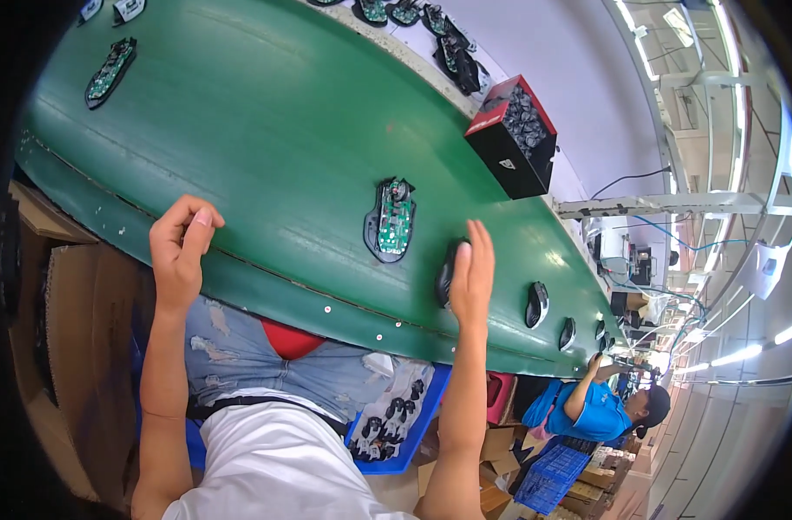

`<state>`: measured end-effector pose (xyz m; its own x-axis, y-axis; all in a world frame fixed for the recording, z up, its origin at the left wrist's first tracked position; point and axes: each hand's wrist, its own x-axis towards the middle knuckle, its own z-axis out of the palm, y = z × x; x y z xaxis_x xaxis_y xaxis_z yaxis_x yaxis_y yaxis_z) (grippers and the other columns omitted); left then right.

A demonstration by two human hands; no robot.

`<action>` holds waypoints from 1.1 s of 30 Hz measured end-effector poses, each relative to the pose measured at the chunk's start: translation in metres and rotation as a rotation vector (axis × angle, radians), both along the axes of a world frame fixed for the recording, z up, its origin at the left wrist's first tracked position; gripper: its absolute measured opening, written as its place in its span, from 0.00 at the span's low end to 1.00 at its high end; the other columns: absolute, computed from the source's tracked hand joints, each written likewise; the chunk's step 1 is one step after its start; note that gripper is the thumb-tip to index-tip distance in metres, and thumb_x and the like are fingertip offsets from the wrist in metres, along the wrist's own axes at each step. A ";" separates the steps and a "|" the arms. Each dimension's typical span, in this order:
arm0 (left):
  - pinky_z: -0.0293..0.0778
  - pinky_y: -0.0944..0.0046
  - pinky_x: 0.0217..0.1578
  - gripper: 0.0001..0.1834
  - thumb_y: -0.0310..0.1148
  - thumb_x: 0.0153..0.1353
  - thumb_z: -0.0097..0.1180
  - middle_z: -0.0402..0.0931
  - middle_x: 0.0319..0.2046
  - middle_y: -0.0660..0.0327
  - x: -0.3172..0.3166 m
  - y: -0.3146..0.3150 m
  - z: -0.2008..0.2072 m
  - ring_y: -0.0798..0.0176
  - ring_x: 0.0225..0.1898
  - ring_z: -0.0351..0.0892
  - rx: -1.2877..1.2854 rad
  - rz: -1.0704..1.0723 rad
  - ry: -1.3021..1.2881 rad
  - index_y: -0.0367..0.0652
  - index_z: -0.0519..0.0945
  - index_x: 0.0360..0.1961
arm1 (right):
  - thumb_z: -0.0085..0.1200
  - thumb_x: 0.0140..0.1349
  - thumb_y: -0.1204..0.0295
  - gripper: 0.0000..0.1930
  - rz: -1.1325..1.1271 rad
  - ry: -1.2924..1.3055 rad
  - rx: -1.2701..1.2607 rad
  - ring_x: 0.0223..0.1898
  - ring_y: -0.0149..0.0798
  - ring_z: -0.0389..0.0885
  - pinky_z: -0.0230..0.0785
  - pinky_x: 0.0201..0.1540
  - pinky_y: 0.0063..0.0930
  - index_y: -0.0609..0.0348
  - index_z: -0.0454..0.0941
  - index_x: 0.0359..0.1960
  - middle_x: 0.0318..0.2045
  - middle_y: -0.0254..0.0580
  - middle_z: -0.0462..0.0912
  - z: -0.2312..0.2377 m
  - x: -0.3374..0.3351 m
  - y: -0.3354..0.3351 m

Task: The person assembles computer mice on a conveyor belt by installing scroll wheels into mouse base assemblies and snapping upper covers onto the mouse bodies by hand.

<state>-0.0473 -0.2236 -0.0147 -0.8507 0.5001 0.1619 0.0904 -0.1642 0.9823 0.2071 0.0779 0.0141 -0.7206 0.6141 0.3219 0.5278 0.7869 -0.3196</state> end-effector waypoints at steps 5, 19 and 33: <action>0.50 0.72 0.22 0.12 0.31 0.70 0.50 0.64 0.20 0.72 0.001 0.002 0.004 0.80 0.23 0.54 0.042 0.036 0.002 0.37 0.76 0.29 | 0.41 0.73 0.69 0.17 -0.014 0.114 -0.084 0.61 0.49 0.75 0.63 0.64 0.37 0.63 0.79 0.54 0.58 0.51 0.78 -0.008 0.000 -0.002; 0.51 0.72 0.22 0.10 0.29 0.69 0.49 0.63 0.20 0.73 -0.005 0.002 -0.003 0.81 0.23 0.55 0.050 0.008 -0.015 0.36 0.77 0.31 | 0.36 0.76 0.64 0.22 -0.098 0.265 -0.192 0.61 0.46 0.74 0.60 0.66 0.34 0.69 0.72 0.60 0.58 0.53 0.78 -0.019 -0.001 0.007; 0.49 0.77 0.20 0.20 0.49 0.76 0.34 0.62 0.23 0.72 0.023 0.020 -0.007 0.79 0.21 0.56 0.044 -0.330 -0.239 0.45 0.72 0.48 | 0.59 0.57 0.75 0.15 0.224 0.541 -0.147 0.56 0.53 0.76 0.67 0.61 0.41 0.62 0.79 0.47 0.50 0.53 0.79 0.030 -0.029 -0.107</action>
